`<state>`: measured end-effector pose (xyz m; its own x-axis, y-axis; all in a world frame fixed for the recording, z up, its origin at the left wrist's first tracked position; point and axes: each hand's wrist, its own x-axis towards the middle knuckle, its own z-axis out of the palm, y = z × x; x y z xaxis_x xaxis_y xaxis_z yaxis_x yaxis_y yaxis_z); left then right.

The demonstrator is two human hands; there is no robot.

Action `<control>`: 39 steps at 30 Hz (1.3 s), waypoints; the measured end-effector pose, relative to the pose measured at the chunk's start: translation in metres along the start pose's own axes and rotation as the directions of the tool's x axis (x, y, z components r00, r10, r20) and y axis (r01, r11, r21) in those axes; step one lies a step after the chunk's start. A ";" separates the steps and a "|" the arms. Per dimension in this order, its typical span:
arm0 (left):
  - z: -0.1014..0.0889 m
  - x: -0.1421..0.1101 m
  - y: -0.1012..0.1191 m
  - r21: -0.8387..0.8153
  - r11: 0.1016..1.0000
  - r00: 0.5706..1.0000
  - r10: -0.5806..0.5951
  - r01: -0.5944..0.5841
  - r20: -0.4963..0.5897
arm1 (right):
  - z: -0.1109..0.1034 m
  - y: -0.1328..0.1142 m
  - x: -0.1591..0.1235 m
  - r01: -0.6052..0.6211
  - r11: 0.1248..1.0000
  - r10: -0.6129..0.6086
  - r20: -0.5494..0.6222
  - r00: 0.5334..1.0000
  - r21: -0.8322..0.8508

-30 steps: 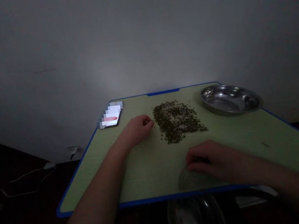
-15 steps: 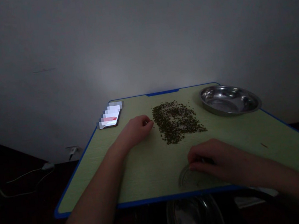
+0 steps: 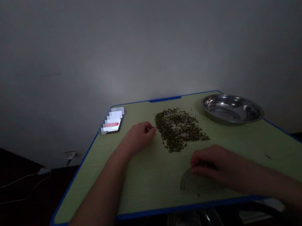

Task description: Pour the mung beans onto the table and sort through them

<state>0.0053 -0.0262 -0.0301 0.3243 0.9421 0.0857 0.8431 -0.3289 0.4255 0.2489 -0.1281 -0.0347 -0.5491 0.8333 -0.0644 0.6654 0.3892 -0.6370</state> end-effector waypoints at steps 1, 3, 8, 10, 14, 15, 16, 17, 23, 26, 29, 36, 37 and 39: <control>0.000 0.000 0.000 -0.003 1.000 1.000 -0.004 0.004 -0.001 | 0.001 0.001 0.001 -0.001 1.000 0.001 -0.002 1.000 -0.009; 0.000 0.000 0.000 -0.003 1.000 1.000 -0.010 0.010 -0.003 | 0.003 0.002 0.002 -0.001 1.000 0.001 -0.005 1.000 -0.027; -0.001 -0.001 0.002 0.016 1.000 1.000 -0.007 0.007 0.007 | 0.008 0.003 0.002 0.016 0.999 -0.016 0.003 1.000 -0.031; -0.002 -0.001 0.002 0.023 1.000 1.000 -0.005 0.005 0.011 | 0.009 0.004 0.002 0.028 0.999 -0.027 0.009 1.000 -0.022; -0.001 0.000 0.002 0.028 1.000 1.000 0.004 -0.004 0.007 | 0.009 0.004 0.002 0.037 0.999 -0.037 0.015 0.999 -0.032; 0.000 0.000 0.001 0.029 1.000 1.000 0.005 -0.005 0.006 | 0.009 0.004 0.002 0.036 0.999 -0.036 0.009 0.999 -0.034; 0.000 0.001 0.001 0.029 1.000 1.000 0.006 -0.006 0.006 | 0.009 0.004 0.002 0.034 0.999 -0.034 0.006 0.999 -0.032; 0.000 0.001 0.000 0.028 1.000 1.000 0.007 -0.007 0.005 | 0.009 0.003 0.002 0.031 0.999 -0.031 0.005 1.000 -0.027; 0.000 0.000 0.000 0.019 1.000 1.000 0.007 -0.007 0.004 | 0.010 -0.001 0.000 0.017 1.000 -0.018 0.030 0.999 0.011; 0.000 0.000 0.000 0.015 1.000 1.000 0.015 -0.015 -0.001 | 0.010 -0.001 -0.001 0.023 1.000 -0.023 0.020 1.000 0.002; 0.000 0.000 0.001 0.012 1.000 1.000 0.007 -0.007 -0.004 | 0.011 0.000 -0.002 0.021 1.000 -0.021 0.015 1.000 0.008; 0.000 0.000 0.000 0.005 1.000 1.000 0.001 -0.001 0.002 | 0.012 0.001 -0.006 0.009 1.000 -0.009 0.005 1.000 0.018; 0.000 0.000 -0.001 0.001 1.000 1.000 0.000 0.000 0.002 | 0.013 0.001 -0.007 0.007 1.000 -0.007 0.003 1.000 0.017; 0.001 0.000 -0.002 -0.007 1.000 1.000 -0.001 0.001 0.002 | 0.013 0.000 -0.009 0.001 1.000 -0.001 -0.001 1.000 0.013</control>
<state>0.0043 -0.0253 -0.0313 0.3244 0.9422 0.0839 0.8401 -0.3277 0.4322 0.2470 -0.1408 -0.0444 -0.5494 0.8332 -0.0629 0.6581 0.3851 -0.6470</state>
